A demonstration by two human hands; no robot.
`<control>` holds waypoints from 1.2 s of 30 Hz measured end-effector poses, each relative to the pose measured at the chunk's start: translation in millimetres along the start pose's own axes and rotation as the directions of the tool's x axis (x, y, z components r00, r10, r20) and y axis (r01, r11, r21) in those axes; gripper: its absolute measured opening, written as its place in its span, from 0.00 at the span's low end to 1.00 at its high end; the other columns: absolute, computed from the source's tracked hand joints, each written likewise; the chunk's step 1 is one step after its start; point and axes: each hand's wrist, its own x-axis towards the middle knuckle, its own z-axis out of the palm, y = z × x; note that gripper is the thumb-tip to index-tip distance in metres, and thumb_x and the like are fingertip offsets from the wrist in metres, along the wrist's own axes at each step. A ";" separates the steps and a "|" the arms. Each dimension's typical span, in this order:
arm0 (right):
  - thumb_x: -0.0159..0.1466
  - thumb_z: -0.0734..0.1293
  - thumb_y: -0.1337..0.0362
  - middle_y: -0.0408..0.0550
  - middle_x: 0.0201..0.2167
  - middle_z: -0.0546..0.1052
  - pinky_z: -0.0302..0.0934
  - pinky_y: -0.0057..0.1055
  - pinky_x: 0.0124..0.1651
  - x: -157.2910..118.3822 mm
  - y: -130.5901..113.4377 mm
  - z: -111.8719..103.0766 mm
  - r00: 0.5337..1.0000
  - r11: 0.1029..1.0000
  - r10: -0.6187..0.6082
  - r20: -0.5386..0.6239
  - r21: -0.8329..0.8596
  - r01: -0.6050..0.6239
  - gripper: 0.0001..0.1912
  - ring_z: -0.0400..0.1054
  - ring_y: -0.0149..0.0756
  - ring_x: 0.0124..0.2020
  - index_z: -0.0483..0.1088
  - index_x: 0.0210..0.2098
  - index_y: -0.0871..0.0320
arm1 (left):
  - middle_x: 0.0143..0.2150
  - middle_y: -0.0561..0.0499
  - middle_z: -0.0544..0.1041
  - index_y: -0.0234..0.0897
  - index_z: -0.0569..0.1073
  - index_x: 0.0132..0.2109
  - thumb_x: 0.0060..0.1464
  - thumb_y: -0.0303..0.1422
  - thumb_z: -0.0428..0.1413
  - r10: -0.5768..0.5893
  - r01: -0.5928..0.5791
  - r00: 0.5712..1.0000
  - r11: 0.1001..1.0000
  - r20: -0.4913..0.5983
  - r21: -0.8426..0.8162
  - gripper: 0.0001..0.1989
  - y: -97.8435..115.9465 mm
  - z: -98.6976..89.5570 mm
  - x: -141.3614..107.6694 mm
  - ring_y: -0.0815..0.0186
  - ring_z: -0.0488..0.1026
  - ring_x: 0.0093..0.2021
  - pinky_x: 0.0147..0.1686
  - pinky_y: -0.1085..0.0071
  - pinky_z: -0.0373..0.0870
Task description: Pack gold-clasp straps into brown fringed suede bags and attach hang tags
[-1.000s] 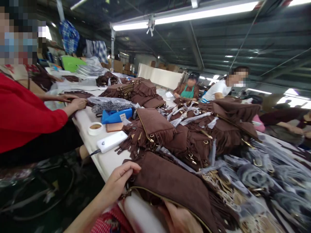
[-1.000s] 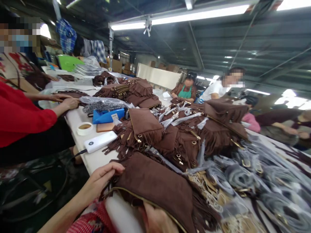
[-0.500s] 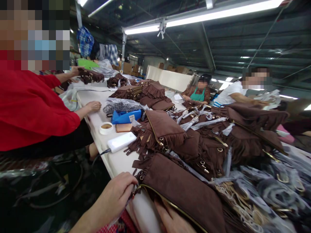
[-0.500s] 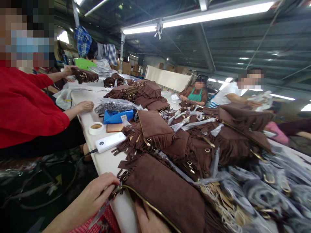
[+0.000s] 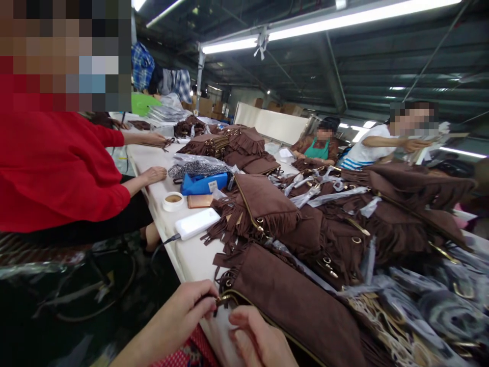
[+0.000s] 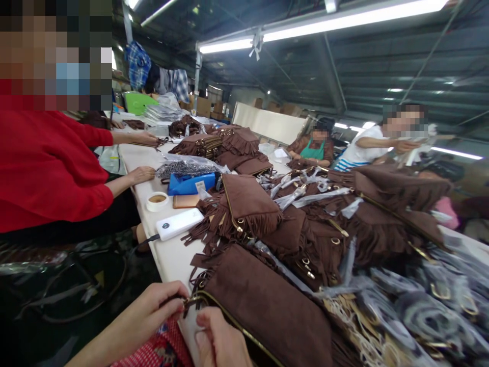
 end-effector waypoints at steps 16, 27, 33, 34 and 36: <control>0.58 0.66 0.65 0.51 0.38 0.79 0.68 0.32 0.34 53.6 -41.6 0.4 0.998 0.876 -0.027 -0.057 -0.483 -0.004 0.18 0.76 0.46 0.37 0.70 0.48 0.58 | 0.52 0.47 0.74 0.43 0.63 0.59 0.49 0.16 0.43 0.450 -0.372 0.891 0.804 -0.067 0.464 0.32 23.8 -13.9 -6.5 0.63 0.73 0.48 0.49 0.67 0.72; 0.68 0.60 0.61 0.43 0.25 0.74 0.57 0.27 0.29 69.1 -40.5 -18.7 0.958 0.959 0.281 -0.053 0.052 -0.279 0.09 0.69 0.35 0.27 0.63 0.31 0.55 | 0.31 0.53 0.72 0.37 0.69 0.39 0.63 0.30 0.51 0.533 -0.295 0.729 0.811 -0.429 0.506 0.03 23.6 -21.3 -5.5 0.66 0.70 0.31 0.31 0.74 0.66; 0.68 0.56 0.58 0.43 0.25 0.73 0.55 0.21 0.17 62.7 -38.6 -15.9 0.919 0.792 0.380 0.106 0.476 -0.382 0.12 0.69 0.33 0.23 0.66 0.34 0.57 | 0.28 0.54 0.73 0.37 0.68 0.31 0.60 0.34 0.50 0.055 -0.042 0.988 0.995 -0.144 0.092 0.10 14.5 6.5 4.8 0.65 0.69 0.31 0.32 0.73 0.62; 0.67 0.57 0.59 0.42 0.24 0.72 0.55 0.21 0.17 62.8 -38.0 -15.2 0.918 0.799 0.388 0.081 0.466 -0.379 0.11 0.68 0.32 0.21 0.65 0.33 0.57 | 0.29 0.54 0.73 0.37 0.69 0.31 0.60 0.34 0.50 0.043 -0.035 0.991 0.997 -0.129 0.062 0.10 13.0 9.6 7.4 0.65 0.69 0.32 0.33 0.73 0.62; 0.63 0.59 0.61 0.39 0.20 0.70 0.54 0.21 0.18 64.4 -37.7 -15.6 0.922 0.840 0.388 0.008 0.408 -0.358 0.08 0.64 0.30 0.18 0.63 0.29 0.56 | 0.29 0.54 0.72 0.36 0.69 0.31 0.62 0.37 0.49 0.044 -0.045 0.997 0.999 -0.070 -0.005 0.13 11.1 12.8 11.5 0.65 0.67 0.32 0.33 0.73 0.61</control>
